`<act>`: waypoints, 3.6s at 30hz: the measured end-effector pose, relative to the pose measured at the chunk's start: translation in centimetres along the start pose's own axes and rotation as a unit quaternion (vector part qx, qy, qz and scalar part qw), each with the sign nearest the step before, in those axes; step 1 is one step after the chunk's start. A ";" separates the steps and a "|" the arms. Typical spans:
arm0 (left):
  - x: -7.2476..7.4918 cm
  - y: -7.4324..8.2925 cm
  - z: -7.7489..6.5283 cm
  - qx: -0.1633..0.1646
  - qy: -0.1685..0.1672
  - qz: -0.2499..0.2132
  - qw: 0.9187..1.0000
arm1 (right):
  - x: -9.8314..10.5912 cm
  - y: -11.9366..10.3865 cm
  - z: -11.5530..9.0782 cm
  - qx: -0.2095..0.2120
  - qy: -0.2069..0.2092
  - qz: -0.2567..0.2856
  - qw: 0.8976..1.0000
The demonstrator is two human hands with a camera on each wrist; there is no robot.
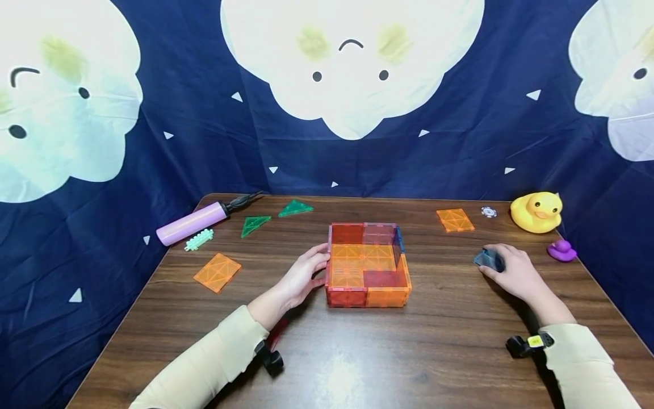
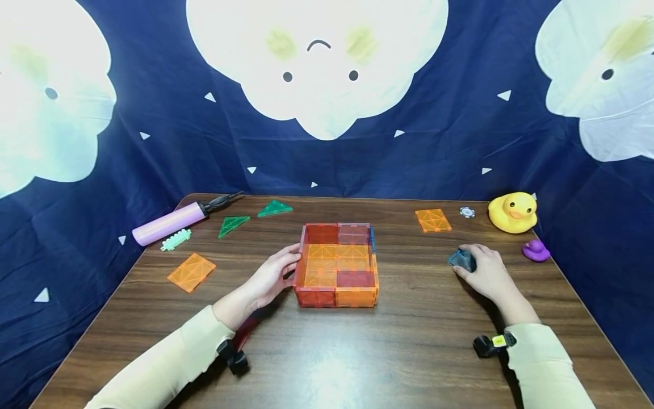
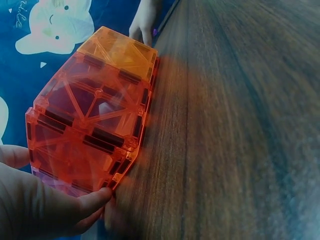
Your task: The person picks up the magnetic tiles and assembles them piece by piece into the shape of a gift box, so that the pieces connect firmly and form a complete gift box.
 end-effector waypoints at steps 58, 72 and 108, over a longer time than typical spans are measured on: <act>-0.4 0.4 0.0 -0.029 0.041 0.011 0.999 | -3.4 -27.7 14.4 0.271 -0.176 0.055 0.945; -0.3 0.1 0.0 -0.019 0.037 0.013 0.999 | 3.5 -22.5 13.9 0.278 -0.054 0.086 0.955; -0.4 0.0 -0.1 -0.031 0.043 0.020 0.998 | -1.2 -1.7 13.2 -0.124 -0.005 0.007 0.992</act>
Point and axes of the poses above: each hand's wrist, its own z-axis towards the middle knuckle, its own x-axis out of the back of the hand, y = z × x, the point moved 4 cm from there along z, towards the middle knuckle, and after that the axes turned 11 degrees about -y, right-handed, at the moved point
